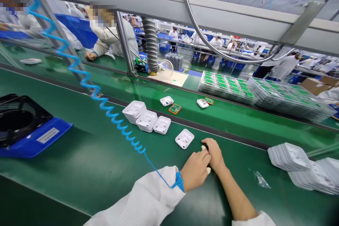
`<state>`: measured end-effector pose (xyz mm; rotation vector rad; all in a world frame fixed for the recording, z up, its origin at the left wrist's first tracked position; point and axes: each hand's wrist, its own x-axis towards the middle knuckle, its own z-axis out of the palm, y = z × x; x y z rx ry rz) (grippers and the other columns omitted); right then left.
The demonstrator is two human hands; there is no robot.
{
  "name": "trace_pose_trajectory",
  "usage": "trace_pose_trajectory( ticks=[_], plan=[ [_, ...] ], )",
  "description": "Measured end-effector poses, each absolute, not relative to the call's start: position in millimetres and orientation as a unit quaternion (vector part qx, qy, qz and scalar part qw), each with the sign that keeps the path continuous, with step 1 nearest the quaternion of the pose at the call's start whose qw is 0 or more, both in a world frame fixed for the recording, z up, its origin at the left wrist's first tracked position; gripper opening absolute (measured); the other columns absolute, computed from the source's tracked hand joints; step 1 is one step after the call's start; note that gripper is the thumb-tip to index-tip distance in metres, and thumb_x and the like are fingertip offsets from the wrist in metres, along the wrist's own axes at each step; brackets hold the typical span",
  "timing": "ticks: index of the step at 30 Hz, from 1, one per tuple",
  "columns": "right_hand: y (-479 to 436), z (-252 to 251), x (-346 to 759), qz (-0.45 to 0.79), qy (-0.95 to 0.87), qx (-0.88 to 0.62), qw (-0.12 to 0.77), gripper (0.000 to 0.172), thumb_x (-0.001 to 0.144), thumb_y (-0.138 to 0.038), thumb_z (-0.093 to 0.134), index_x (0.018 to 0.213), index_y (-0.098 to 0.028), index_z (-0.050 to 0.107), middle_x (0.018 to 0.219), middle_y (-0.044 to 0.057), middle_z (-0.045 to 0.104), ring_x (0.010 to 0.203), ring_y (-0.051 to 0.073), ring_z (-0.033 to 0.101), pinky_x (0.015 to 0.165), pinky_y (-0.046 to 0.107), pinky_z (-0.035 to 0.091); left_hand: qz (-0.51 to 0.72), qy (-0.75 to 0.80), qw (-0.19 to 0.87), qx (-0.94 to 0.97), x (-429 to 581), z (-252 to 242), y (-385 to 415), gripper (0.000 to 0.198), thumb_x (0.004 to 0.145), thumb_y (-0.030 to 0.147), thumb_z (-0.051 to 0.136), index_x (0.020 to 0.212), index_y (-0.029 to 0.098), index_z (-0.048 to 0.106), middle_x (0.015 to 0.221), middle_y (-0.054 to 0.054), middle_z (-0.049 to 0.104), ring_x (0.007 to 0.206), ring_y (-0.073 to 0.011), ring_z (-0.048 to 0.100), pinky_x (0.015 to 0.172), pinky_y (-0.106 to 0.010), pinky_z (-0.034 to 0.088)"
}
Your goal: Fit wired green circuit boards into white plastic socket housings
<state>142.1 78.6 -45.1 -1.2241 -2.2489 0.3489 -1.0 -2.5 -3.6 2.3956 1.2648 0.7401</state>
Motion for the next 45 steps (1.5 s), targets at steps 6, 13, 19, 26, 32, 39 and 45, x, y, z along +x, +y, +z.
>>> trace_pose_trajectory(
  ticks=[6, 13, 19, 26, 32, 39, 45],
  plan=[
    [80, -46, 142, 0.134, -0.835, -0.456, 0.276, 0.025, 0.077, -0.012, 0.04, 0.097, -0.018, 0.054, 0.101, 0.009, 0.057, 0.094, 0.022, 0.05, 0.083, 0.038, 0.041, 0.3, 0.462, 0.224, 0.804, -9, -16, 8, 0.033, 0.075, 0.011, 0.049, 0.107, 0.02, 0.048, 0.109, -0.006, 0.053, 0.101, -0.0215, 0.049, 0.085, -0.035, 0.041],
    [79, -44, 142, 0.141, -0.836, -0.448, 0.283, 0.028, 0.074, -0.009, 0.038, 0.096, -0.018, 0.054, 0.101, 0.009, 0.057, 0.095, 0.022, 0.049, 0.084, 0.038, 0.04, 0.322, 0.473, 0.239, 0.785, -12, -28, 15, 0.026, 0.077, 0.013, 0.048, 0.102, 0.019, 0.051, 0.101, -0.006, 0.055, 0.096, -0.0209, 0.05, 0.086, -0.036, 0.04],
    [78, -43, 142, 0.139, -0.838, -0.445, 0.284, 0.026, 0.076, -0.011, 0.038, 0.095, -0.018, 0.054, 0.1, 0.009, 0.057, 0.094, 0.022, 0.049, 0.083, 0.039, 0.04, 0.327, 0.469, 0.24, 0.784, -12, -29, 18, 0.025, 0.077, 0.013, 0.048, 0.101, 0.018, 0.052, 0.099, -0.006, 0.055, 0.093, -0.0206, 0.05, 0.085, -0.035, 0.041],
    [79, -45, 144, 0.132, -0.841, -0.443, 0.279, 0.027, 0.075, -0.01, 0.038, 0.096, -0.018, 0.053, 0.101, 0.009, 0.057, 0.095, 0.022, 0.049, 0.083, 0.039, 0.041, 0.332, 0.472, 0.249, 0.778, -12, -25, 18, 0.023, 0.075, 0.012, 0.048, 0.097, 0.018, 0.053, 0.096, -0.006, 0.056, 0.091, -0.0197, 0.05, 0.082, -0.034, 0.041],
    [80, -47, 145, 0.134, -0.839, -0.449, 0.276, 0.029, 0.074, -0.01, 0.039, 0.098, -0.018, 0.054, 0.102, 0.008, 0.057, 0.096, 0.021, 0.05, 0.084, 0.038, 0.041, 0.338, 0.468, 0.254, 0.776, -13, -24, 18, 0.022, 0.075, 0.01, 0.047, 0.095, 0.017, 0.053, 0.095, -0.005, 0.057, 0.089, -0.0188, 0.051, 0.081, -0.032, 0.041],
    [79, -44, 144, 0.136, -0.839, -0.449, 0.275, 0.028, 0.075, -0.01, 0.039, 0.098, -0.018, 0.053, 0.102, 0.009, 0.057, 0.096, 0.021, 0.049, 0.085, 0.038, 0.041, 0.334, 0.47, 0.253, 0.777, -13, -24, 18, 0.021, 0.076, 0.012, 0.047, 0.094, 0.018, 0.053, 0.094, -0.005, 0.057, 0.088, -0.0186, 0.051, 0.08, -0.032, 0.042],
    [78, -44, 144, 0.132, -0.838, -0.448, 0.281, 0.029, 0.074, -0.009, 0.039, 0.097, -0.019, 0.054, 0.102, 0.008, 0.058, 0.096, 0.021, 0.05, 0.084, 0.039, 0.041, 0.329, 0.471, 0.256, 0.777, -14, -23, 18, 0.022, 0.075, 0.011, 0.047, 0.095, 0.018, 0.053, 0.093, -0.005, 0.057, 0.088, -0.0187, 0.051, 0.079, -0.032, 0.042]
  ],
)
